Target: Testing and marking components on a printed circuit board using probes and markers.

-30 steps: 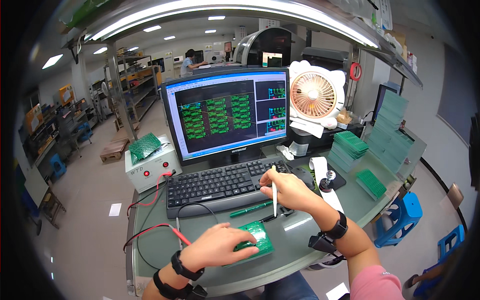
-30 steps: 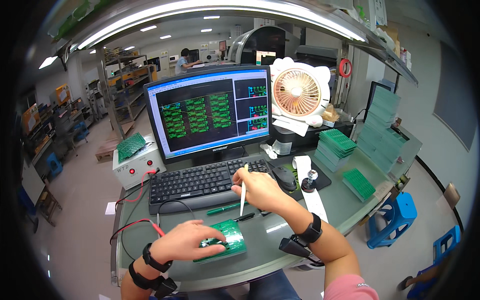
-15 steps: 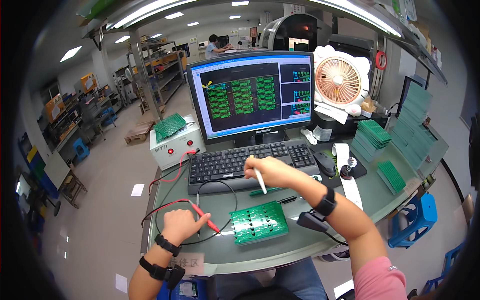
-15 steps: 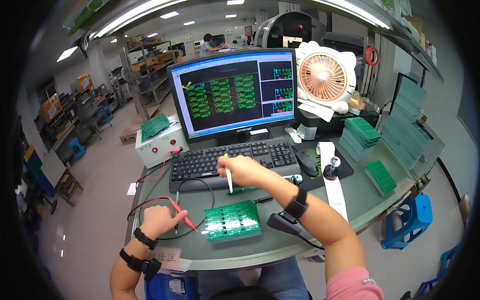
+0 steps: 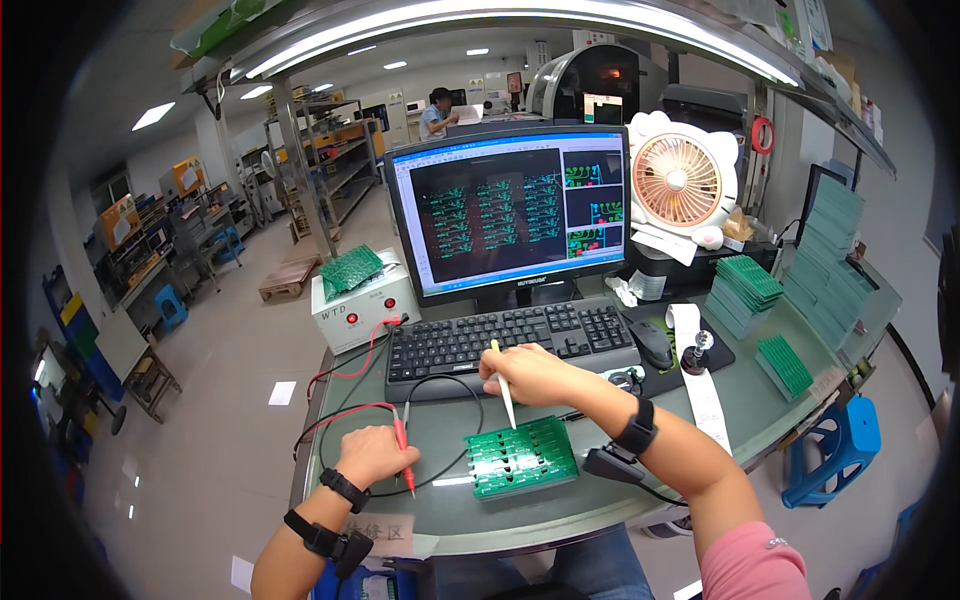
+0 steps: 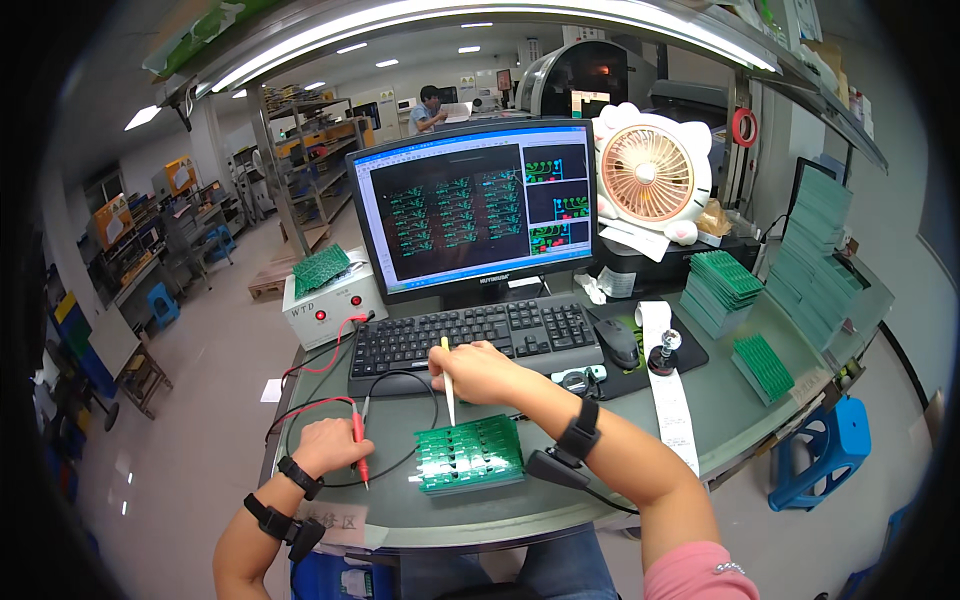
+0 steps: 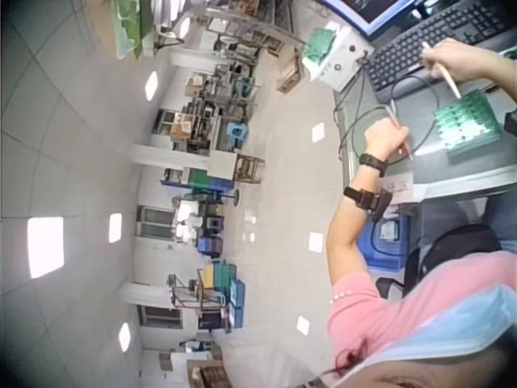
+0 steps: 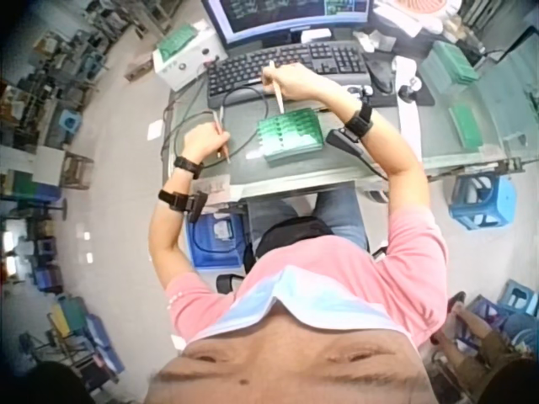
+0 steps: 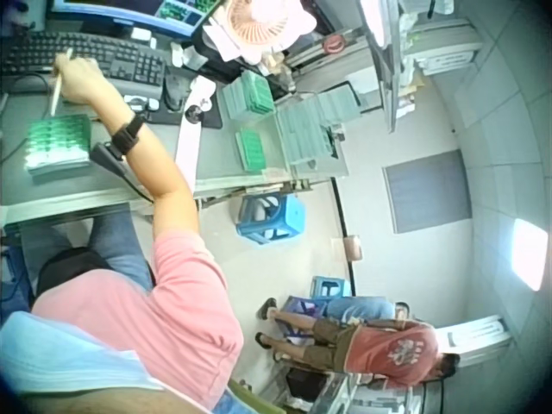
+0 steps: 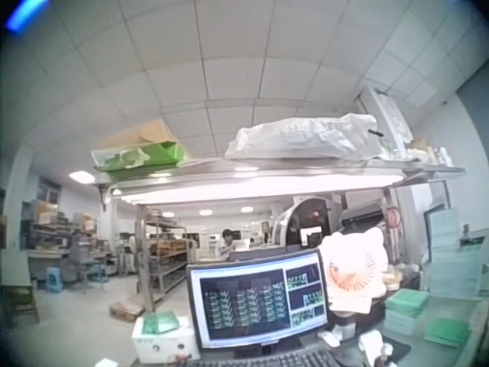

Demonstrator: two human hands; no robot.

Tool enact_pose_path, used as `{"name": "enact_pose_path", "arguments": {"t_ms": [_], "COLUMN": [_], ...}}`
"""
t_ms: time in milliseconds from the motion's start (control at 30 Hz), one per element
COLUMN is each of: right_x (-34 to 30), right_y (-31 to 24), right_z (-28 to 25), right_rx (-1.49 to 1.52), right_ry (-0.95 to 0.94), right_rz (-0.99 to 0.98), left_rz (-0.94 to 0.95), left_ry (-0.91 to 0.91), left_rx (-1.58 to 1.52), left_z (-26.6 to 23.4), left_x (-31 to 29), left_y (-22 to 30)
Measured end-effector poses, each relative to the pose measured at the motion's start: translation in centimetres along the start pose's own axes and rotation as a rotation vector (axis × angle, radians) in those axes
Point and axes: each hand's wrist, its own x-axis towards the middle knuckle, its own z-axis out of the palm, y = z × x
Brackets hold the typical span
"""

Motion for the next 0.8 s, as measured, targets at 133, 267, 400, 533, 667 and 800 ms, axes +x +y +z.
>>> {"name": "enact_pose_path", "arguments": {"t_ms": [133,267,400,533,667,800], "right_x": [-4.3,-8.6,-10.2,-10.8,-11.2,-11.4], "right_y": [-1.5,-2.0,-2.0,-1.9,-1.8,-2.1], "right_z": [-2.3,-3.7,-3.1,-2.1,-1.7,-1.7], "right_rx": [0.030,0.044,-0.025,-0.057,-0.063,-0.074], "right_ry": [-0.050,-0.119,-0.172,-0.163,-0.052,-0.002], "right_rz": [-0.070,-0.033,-0.020,-0.056,-0.101,-0.130], "left_rz": [-0.002,-0.005,-0.024,0.059,0.214,0.429], "left_ry": [-0.007,-0.068,-0.097,-0.099,-0.062,-0.115], "left_rx": [-0.260,-1.063,-1.547,-2.160,-2.388,-2.577], "left_z": [0.4,0.6,-0.5,-2.1,-2.7,-2.6], "left_x": [0.3,-0.5,-2.7,-4.3,-4.2,-2.5], "left_y": [-2.1,-5.1,-5.7,-3.2,0.6,4.4]}}
